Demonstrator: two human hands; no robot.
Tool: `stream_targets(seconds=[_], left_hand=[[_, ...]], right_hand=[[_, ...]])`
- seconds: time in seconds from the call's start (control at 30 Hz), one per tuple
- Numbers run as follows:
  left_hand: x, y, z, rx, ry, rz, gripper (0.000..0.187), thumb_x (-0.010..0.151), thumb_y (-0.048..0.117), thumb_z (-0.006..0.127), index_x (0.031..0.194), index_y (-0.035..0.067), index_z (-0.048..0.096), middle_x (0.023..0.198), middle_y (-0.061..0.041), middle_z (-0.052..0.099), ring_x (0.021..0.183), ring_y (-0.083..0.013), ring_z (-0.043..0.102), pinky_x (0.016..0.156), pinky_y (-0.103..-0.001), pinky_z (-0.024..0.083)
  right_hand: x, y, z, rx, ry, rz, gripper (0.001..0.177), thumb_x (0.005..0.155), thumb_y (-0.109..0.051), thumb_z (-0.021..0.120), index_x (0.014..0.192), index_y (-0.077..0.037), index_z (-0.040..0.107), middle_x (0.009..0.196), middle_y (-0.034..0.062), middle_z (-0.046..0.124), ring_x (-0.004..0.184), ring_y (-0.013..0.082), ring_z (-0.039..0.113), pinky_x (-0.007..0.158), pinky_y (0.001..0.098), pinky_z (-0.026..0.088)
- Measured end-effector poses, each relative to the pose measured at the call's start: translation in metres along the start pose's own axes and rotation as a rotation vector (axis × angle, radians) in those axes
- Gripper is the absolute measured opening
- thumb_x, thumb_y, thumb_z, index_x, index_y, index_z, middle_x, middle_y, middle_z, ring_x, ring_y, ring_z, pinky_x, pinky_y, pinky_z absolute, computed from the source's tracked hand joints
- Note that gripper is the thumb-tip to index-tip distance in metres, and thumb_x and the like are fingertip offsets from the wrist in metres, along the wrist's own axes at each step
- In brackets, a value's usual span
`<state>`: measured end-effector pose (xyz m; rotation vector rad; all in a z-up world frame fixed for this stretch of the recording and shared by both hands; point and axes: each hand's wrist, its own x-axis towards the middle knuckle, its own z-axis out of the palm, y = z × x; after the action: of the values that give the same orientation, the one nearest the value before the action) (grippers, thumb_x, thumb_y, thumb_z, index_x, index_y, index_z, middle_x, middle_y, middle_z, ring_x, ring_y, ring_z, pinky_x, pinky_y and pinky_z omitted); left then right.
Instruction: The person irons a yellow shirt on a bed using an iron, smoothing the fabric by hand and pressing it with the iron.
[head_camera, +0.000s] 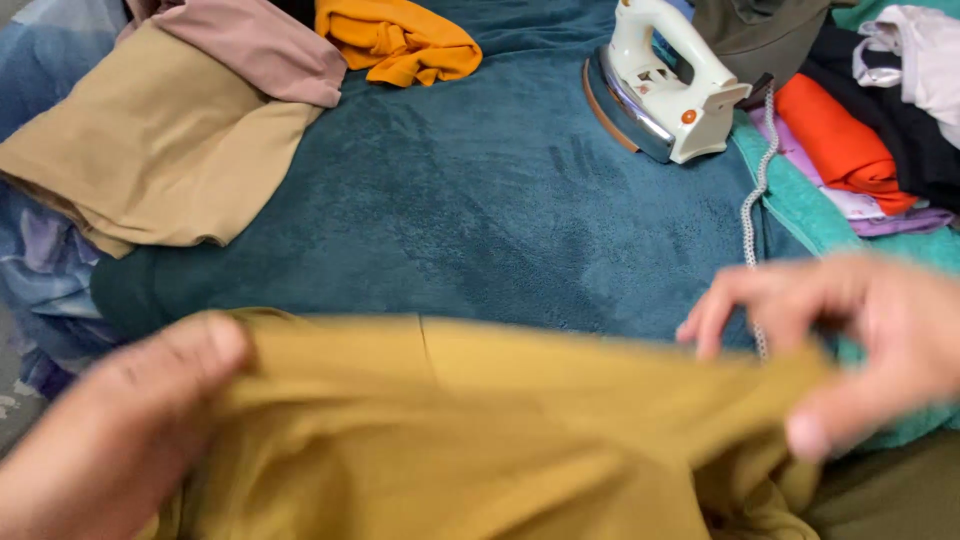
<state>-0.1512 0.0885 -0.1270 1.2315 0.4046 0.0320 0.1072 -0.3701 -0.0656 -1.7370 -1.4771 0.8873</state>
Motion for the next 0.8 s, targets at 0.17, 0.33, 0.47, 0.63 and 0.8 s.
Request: stream_targets(seconds=[0.17,0.33,0.47,0.63,0.8], left_hand=[[0.047,0.032,0.031,0.013,0.29,0.257,0.024,0.102,0.029,0.055,0.11,0.009,0.065,0.101,-0.001,0.073,0.089,-0.0118,0.067,0.082,-0.031,0.054],[0.124,0.041,0.027,0.556,0.444,0.682,0.02,0.106,0.025,0.066,0.111,0.006,0.064,0.091,-0.003,0.063,0.079,-0.011,0.053,0.067,-0.03,0.044],[0.186,0.028,0.004,0.772,0.639,0.748,0.021,0.103,0.023,0.072,0.104,0.002,0.067,0.091,-0.013,0.069,0.081,-0.0209,0.063,0.072,-0.035,0.049],[0.217,-0.001,-0.04,0.94,0.825,0.662,0.021,0.1,0.021,0.073,0.104,0.0,0.07,0.095,-0.023,0.071,0.089,-0.0365,0.07,0.08,-0.046,0.052],[0.202,-0.003,-0.032,1.272,0.885,0.747,0.021,0.087,0.01,0.074,0.105,0.001,0.066,0.099,-0.022,0.071,0.091,-0.0442,0.065,0.077,-0.055,0.05]], right_hand=[[0.009,0.022,-0.066,0.219,0.326,0.428,0.048,0.075,0.006,0.089,0.088,-0.007,0.045,0.097,0.0194,0.066,0.07,0.0306,0.067,0.057,0.0471,0.059],[0.061,0.034,-0.109,0.031,0.514,0.553,0.034,0.074,-0.002,0.078,0.107,-0.005,0.069,0.097,0.0084,0.07,0.086,0.0139,0.065,0.072,0.0237,0.05],[0.105,0.083,-0.13,-0.065,0.574,0.666,0.03,0.078,-0.002,0.082,0.107,-0.006,0.076,0.101,0.0069,0.069,0.09,0.0131,0.061,0.074,0.0245,0.046],[0.14,0.145,-0.143,-0.375,0.875,0.41,0.025,0.075,0.004,0.076,0.097,-0.007,0.076,0.091,0.0057,0.074,0.082,0.014,0.069,0.073,0.027,0.056],[0.147,0.15,-0.138,-0.481,0.786,0.424,0.017,0.08,-0.002,0.08,0.096,-0.006,0.08,0.086,0.006,0.074,0.075,0.0117,0.065,0.068,0.0284,0.053]])
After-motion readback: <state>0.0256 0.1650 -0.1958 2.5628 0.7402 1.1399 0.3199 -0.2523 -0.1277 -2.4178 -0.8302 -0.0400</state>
